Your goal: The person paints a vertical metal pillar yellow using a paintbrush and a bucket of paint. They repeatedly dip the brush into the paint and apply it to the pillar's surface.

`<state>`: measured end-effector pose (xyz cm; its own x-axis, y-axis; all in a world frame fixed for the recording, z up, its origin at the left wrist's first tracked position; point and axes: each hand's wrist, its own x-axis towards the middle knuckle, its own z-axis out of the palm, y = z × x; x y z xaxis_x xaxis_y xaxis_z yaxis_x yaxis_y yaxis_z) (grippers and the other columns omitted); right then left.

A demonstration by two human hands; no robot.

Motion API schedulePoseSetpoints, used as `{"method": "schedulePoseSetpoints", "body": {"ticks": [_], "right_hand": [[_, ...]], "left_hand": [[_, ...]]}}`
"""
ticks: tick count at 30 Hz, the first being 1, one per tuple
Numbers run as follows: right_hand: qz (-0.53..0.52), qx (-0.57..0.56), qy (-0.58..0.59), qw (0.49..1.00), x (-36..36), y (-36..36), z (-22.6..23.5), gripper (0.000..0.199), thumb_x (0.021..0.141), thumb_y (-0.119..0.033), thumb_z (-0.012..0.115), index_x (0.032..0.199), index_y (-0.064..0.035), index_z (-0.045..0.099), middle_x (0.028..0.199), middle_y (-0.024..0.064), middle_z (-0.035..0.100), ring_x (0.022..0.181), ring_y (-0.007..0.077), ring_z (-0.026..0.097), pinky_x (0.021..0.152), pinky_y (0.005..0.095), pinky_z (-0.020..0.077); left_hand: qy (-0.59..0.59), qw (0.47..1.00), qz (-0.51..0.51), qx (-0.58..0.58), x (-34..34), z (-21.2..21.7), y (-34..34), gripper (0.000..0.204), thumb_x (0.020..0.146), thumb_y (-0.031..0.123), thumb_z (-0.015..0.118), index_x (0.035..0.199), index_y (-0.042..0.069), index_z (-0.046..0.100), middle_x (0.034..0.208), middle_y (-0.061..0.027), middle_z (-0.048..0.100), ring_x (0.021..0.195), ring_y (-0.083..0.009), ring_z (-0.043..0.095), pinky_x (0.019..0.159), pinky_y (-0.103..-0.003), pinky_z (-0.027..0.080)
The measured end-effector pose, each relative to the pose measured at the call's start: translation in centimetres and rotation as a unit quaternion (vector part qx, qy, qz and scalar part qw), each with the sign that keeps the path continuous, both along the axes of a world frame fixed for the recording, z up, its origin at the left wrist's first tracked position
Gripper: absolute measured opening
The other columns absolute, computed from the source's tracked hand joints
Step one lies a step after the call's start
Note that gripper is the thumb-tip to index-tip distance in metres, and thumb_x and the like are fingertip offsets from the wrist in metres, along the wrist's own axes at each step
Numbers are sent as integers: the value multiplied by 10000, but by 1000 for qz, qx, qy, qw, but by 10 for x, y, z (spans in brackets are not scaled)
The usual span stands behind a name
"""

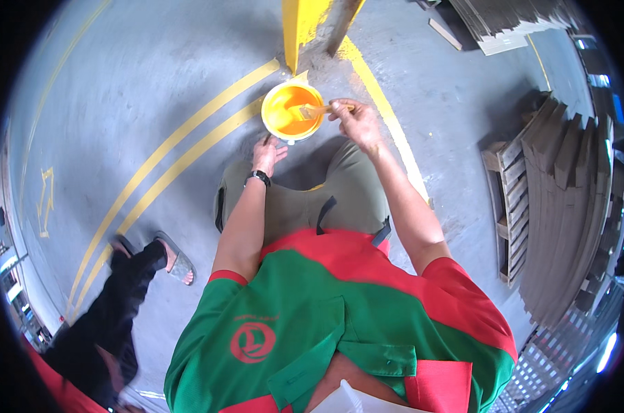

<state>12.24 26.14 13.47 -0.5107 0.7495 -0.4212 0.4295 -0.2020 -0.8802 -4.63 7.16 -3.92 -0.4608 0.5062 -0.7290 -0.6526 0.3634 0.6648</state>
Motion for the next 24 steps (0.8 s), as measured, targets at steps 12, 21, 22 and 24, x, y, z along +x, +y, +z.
{"method": "schedulePoseSetpoints", "body": {"ticks": [12,21,22,24], "right_hand": [[129,218,-18,967,5,-10,8,254,974,-198,682,1186,-68,737,977,184,756,762,269,710,745,373,563],[-195,-172,133,956,-4,-14,-55,303,1075,-264,540,1069,15,659,793,104,694,620,149,608,516,275,476],[-233,-219,163,933,-6,-15,-63,300,1079,-267,528,1048,9,643,780,107,683,617,150,604,502,273,470],[-293,-285,189,893,-9,-17,-75,295,1084,-269,514,1015,-3,621,764,108,668,607,151,592,482,268,458]], "left_hand": [[34,996,83,-3,28,2,16,264,1024,-15,548,1254,-146,539,1124,-219,684,927,-296,740,854,-400,654],[-16,999,37,21,19,21,-2,314,1033,72,566,1262,-141,543,1162,-245,667,945,-317,742,846,-409,651],[-14,1000,8,11,12,26,-8,338,1035,109,572,1266,-136,546,1161,-245,667,947,-319,742,842,-412,650],[-6,998,-52,-29,-1,36,-23,388,1039,183,583,1275,-124,552,1160,-245,667,951,-325,741,836,-418,647]]}}
